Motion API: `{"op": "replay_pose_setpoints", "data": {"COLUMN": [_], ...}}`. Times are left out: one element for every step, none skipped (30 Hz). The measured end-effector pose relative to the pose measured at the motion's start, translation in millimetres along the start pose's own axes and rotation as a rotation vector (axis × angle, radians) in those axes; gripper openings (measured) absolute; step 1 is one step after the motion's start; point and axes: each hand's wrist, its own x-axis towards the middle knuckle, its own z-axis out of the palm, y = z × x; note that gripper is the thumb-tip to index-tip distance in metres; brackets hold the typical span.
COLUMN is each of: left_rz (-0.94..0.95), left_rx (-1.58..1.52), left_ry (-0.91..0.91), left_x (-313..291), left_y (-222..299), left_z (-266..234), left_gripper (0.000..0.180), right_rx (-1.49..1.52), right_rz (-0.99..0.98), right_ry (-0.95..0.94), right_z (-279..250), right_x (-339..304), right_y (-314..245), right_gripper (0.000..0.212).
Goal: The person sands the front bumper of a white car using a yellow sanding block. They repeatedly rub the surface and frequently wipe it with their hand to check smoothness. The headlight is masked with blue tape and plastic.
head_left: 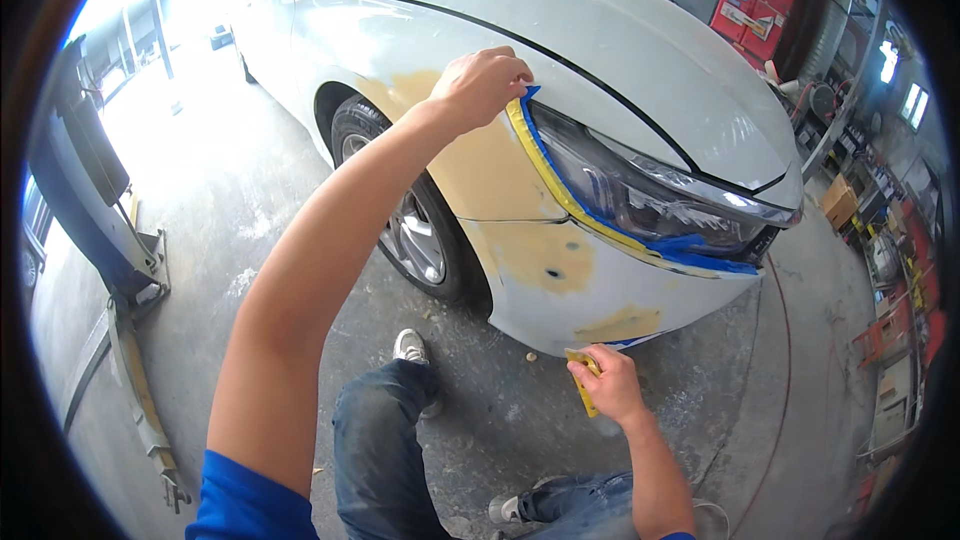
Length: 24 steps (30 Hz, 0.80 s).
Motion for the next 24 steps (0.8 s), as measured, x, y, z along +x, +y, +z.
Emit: {"op": "replay_pose_setpoints", "data": {"left_rz": [-0.014,0.002,0.017,0.032,0.055,0.078,0.101,0.096,0.091,0.092,0.066,0.04,0.014,0.062,0.11,0.159,0.122,0.086,0.05,0.057,0.066,0.076,0.082,0.062], "left_rx": [0.064,0.094,0.124,0.154,0.179,0.204,0.229,0.277,0.325,0.361,0.363,0.363,0.362,0.335,0.307,0.28,0.196,0.112,0.028,0.02,0.012,0.003,-0.011,0.014], "left_ry": [-0.025,-0.029,-0.032,-0.036,-0.04,-0.043,-0.047,-0.083,-0.12,-0.153,-0.202,-0.25,-0.299,-0.291,-0.283,-0.275,-0.215,-0.155,-0.095,-0.084,-0.072,-0.06,-0.051,-0.055], "left_x": [2.9,4.9,6.5,8.0,8.2,8.8,10.2,12.8,16.2,22.3,24.2,26.2,26.8,24.9,21.7,18.2,14.0,9.5,7.8,9.0,11.8,15.2,14.8,15.0], "left_y": [4.0,6.5,8.4,10.1,7.2,4.1,1.6,0.2,-0.5,2.6,2.9,3.3,2.9,1.6,-1.6,-4.6,-7.5,-10.1,-10.7,-10.4,-9.6,-8.2,-1.9,3.9], "left_z": [-0.6,0.2,0.6,0.8,0.3,-0.6,-1.1,-0.7,0.0,6.2,2.9,-0.1,-3.5,-5.4,-9.0,-12.5,-13.4,-14.2,-13.5,-12.7,-12.2,-11.3,-9.7,-8.9], "left_gripper": [0.018,0.016,0.014,0.012,0.012,0.012,0.013,0.013,0.014,0.015,0.016,0.017,0.018,0.018,0.019,0.019,0.019,0.019,0.02,0.02,0.021,0.023,0.026,0.027], "right_rx": [-0.012,-0.022,-0.031,-0.041,-0.042,-0.043,-0.045,-0.055,-0.065,-0.084,-0.086,-0.088,-0.09,-0.09,-0.09,-0.09,-0.093,-0.096,-0.099,-0.103,-0.107,-0.112,-0.116,-0.12], "right_rz": [-0.012,-0.013,-0.015,-0.017,-0.027,-0.037,-0.048,-0.052,-0.056,-0.049,-0.07,-0.09,-0.11,-0.112,-0.115,-0.117,-0.115,-0.112,-0.11,-0.114,-0.118,-0.121,-0.12,-0.119], "right_ry": [-0.019,-0.019,-0.02,-0.021,-0.019,-0.017,-0.015,-0.02,-0.025,-0.025,-0.024,-0.023,-0.022,-0.016,-0.011,-0.005,-0.005,-0.005,-0.003,-0.012,-0.02,-0.026,-0.034,-0.042], "right_z": [-0.3,-1.5,-2.5,-3.3,-2.9,-2.1,-1.6,-1.3,-1.1,-3.5,-2.0,-0.2,1.2,1.1,0.9,0.2,-0.4,-2.0,-3.4,-3.0,-2.9,-3.0,-2.6,-1.6], "right_x": [-0.6,-2.3,-3.8,-5.1,-5.1,-5.1,-5.2,-5.6,-6.2,-8.5,-7.8,-7.2,-6.1,-6.4,-6.5,-6.3,-7.4,-8.2,-8.8,-9.4,-10.0,-10.4,-11.0,-9.2], "right_y": [-0.3,0.2,0.7,1.1,0.9,1.0,0.8,0.1,-0.6,2.0,1.3,1.1,0.4,1.0,1.3,1.7,2.0,1.8,2.1,2.6,3.7,3.9,2.0,-1.8], "right_gripper": [0.021,0.021,0.021,0.021,0.021,0.021,0.021,0.021,0.02,0.02,0.02,0.02,0.02,0.019,0.019,0.019,0.019,0.019,0.02,0.02,0.02,0.02,0.02,0.02]}}
